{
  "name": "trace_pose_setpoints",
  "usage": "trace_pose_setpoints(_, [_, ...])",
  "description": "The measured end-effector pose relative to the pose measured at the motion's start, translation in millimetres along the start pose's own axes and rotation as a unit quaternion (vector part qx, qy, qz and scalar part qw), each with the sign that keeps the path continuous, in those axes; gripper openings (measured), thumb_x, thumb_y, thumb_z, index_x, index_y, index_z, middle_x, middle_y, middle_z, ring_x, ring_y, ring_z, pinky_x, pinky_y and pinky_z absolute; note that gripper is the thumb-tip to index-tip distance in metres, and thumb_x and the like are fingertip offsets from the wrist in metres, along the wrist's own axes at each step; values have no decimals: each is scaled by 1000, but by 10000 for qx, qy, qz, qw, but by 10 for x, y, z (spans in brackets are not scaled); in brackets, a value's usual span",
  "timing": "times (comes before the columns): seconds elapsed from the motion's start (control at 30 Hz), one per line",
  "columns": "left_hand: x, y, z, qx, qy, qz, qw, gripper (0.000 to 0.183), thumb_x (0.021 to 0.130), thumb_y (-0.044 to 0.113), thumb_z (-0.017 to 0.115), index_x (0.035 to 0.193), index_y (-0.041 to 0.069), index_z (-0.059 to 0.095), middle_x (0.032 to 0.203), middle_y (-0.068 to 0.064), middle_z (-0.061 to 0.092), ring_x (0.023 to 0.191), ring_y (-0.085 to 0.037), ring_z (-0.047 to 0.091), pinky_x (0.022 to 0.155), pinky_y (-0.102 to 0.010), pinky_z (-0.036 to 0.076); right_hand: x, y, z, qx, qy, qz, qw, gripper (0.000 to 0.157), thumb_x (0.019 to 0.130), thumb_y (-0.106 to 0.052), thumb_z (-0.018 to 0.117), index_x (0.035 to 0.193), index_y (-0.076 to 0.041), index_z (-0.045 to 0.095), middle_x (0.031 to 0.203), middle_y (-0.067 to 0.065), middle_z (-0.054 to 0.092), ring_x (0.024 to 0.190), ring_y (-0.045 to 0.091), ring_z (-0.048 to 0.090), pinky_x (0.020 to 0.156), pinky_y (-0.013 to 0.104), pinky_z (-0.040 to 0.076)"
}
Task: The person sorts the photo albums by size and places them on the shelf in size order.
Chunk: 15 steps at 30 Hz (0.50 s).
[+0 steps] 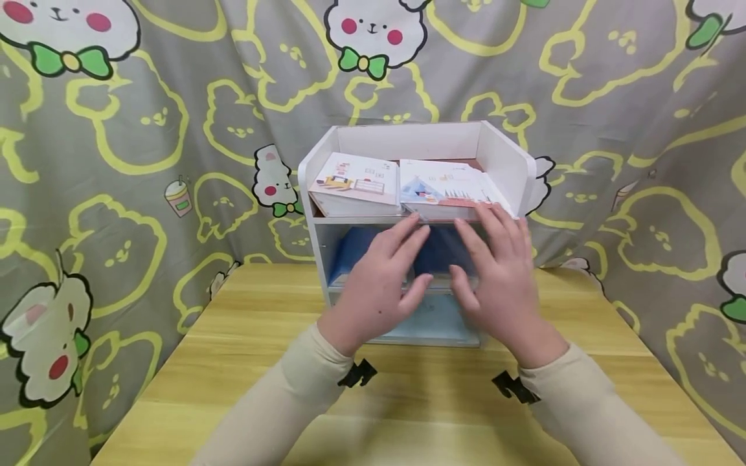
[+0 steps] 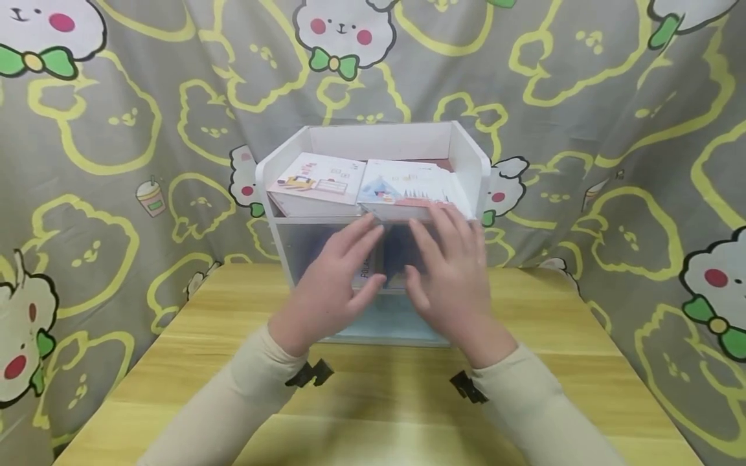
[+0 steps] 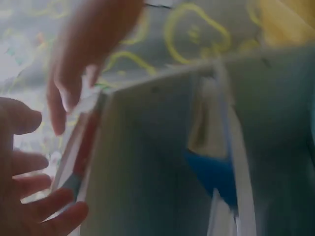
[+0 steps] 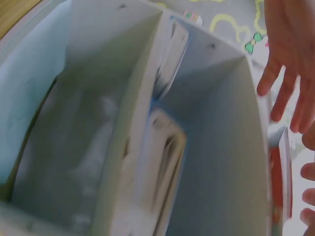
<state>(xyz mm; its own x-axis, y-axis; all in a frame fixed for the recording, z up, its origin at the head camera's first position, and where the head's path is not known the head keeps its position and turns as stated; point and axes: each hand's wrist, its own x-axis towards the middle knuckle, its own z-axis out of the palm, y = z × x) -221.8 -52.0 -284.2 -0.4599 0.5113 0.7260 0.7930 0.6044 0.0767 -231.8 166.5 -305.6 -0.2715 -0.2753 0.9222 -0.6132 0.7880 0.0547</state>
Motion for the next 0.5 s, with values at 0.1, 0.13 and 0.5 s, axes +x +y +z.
trace_pose_setpoints(0.1, [-26,-4,108,1144,130,602,9915,63,94,30,69,147,2,51,160,-17,33,140,-33,40,110,-41,41,-113,99,-39,-62,108,205,9997,57,93,-33,50,142,-3,56,154,21,41,145,42,31,116,68,13])
trace_pose_setpoints(0.13, [-30,-9,143,1357,120,683,9883,63,93,31,70,146,2,52,160,-18,33,139,-34,39,108,-43,43,-143,127,-46,-93,77,258,9996,58,94,-33,49,143,-2,55,154,21,41,145,42,31,116,68,12])
trace_pose_setpoints(0.5, [19,-64,314,1897,28,516,9805,63,91,33,70,147,9,52,164,-15,27,128,-34,43,89,-46,50,-243,285,-14,-392,-248,324,9984,64,90,-28,51,148,0,48,158,19,37,149,39,25,116,69,9])
